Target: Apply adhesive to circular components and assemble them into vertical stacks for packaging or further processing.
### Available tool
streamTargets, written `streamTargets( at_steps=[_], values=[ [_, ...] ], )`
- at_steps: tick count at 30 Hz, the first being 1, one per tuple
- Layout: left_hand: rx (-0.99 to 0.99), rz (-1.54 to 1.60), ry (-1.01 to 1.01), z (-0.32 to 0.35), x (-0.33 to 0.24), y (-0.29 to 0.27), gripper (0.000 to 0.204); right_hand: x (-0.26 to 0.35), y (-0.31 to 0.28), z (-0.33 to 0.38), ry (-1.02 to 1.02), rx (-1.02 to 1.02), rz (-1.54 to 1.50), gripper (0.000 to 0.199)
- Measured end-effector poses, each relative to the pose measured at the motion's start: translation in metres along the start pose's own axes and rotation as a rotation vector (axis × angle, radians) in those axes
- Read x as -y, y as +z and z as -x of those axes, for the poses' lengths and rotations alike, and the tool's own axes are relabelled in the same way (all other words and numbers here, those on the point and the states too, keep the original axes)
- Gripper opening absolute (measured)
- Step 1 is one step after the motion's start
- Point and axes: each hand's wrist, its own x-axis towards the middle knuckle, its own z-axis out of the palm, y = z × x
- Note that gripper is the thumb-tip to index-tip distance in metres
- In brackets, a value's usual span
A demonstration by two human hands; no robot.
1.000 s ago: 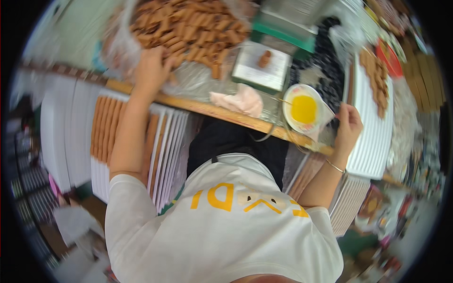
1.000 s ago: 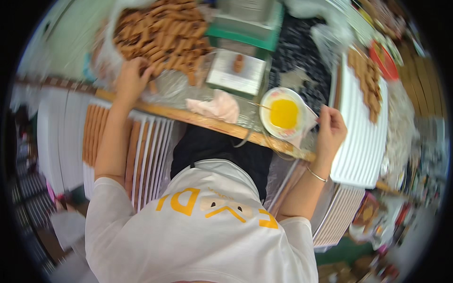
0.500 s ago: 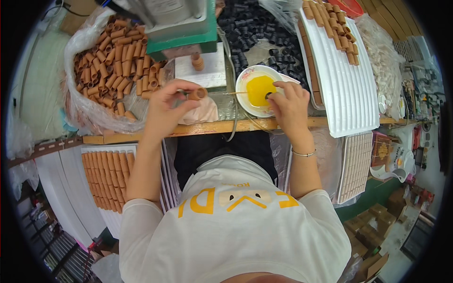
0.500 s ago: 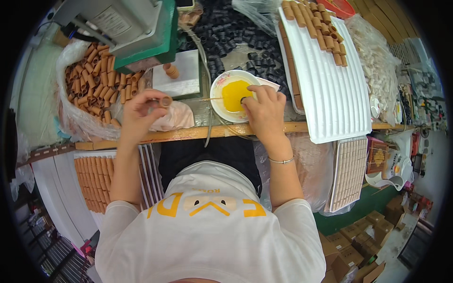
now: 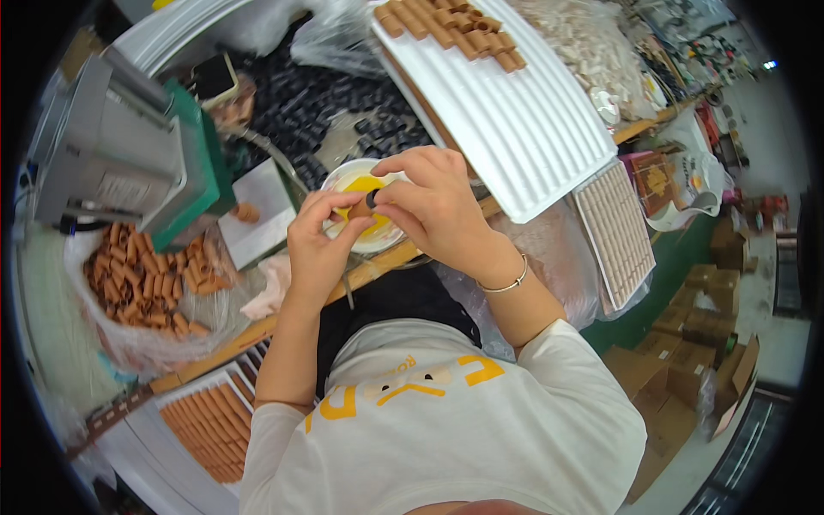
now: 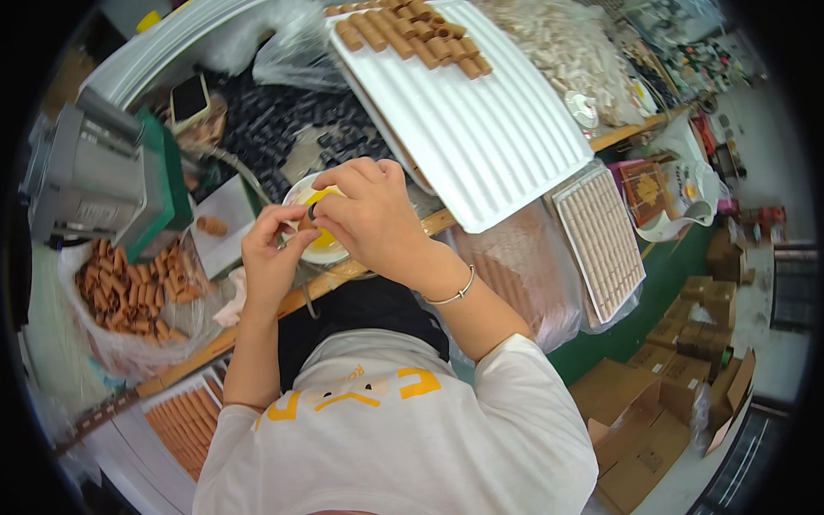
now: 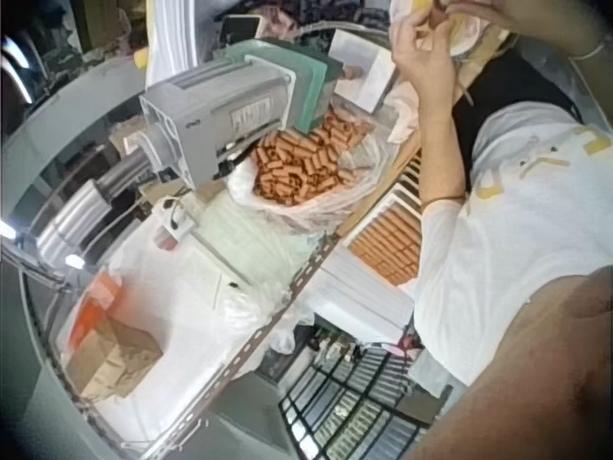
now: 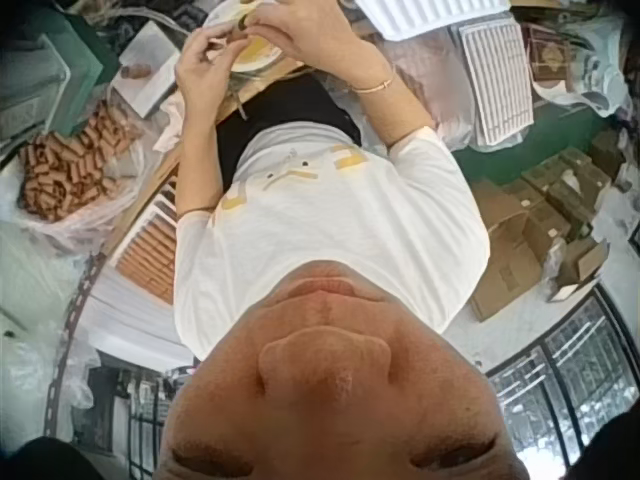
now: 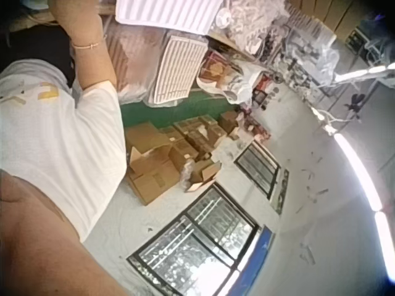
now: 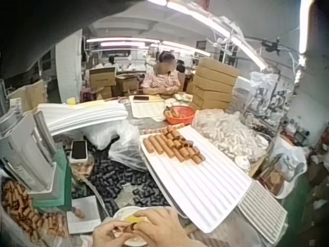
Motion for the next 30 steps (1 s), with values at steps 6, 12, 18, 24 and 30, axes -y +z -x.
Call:
streamTargets(
  at_steps=[6, 12, 18, 24, 30],
  values=[
    [0.039, 0.342, -0.203, -0.003, 0.007, 0.001, 0.029, -0.118, -0.049, -0.044, 0.51, -0.219, 0.178, 0.034],
    [0.027, 0.323, -0.242, 0.0, 0.009, -0.017, 0.03, -0.222, -0.038, -0.076, 0.743, -0.126, 0.583, 0.039],
    [-0.091, 0.25, -0.145, 0.005, 0.01, -0.033, 0.031, -0.165, -0.05, -0.068, 0.53, -0.144, 0.56, 0.027],
    [-0.085, 0.267, -0.19, 0.013, 0.012, -0.047, 0.027, -0.011, 0.018, -0.031, 0.089, 0.202, -0.108, 0.045],
    [-0.109, 0.23, -0.25, 0.034, 0.004, -0.085, 0.027, 0.021, 0.06, -0.034, -0.073, 0.206, -0.232, 0.054]
  ],
)
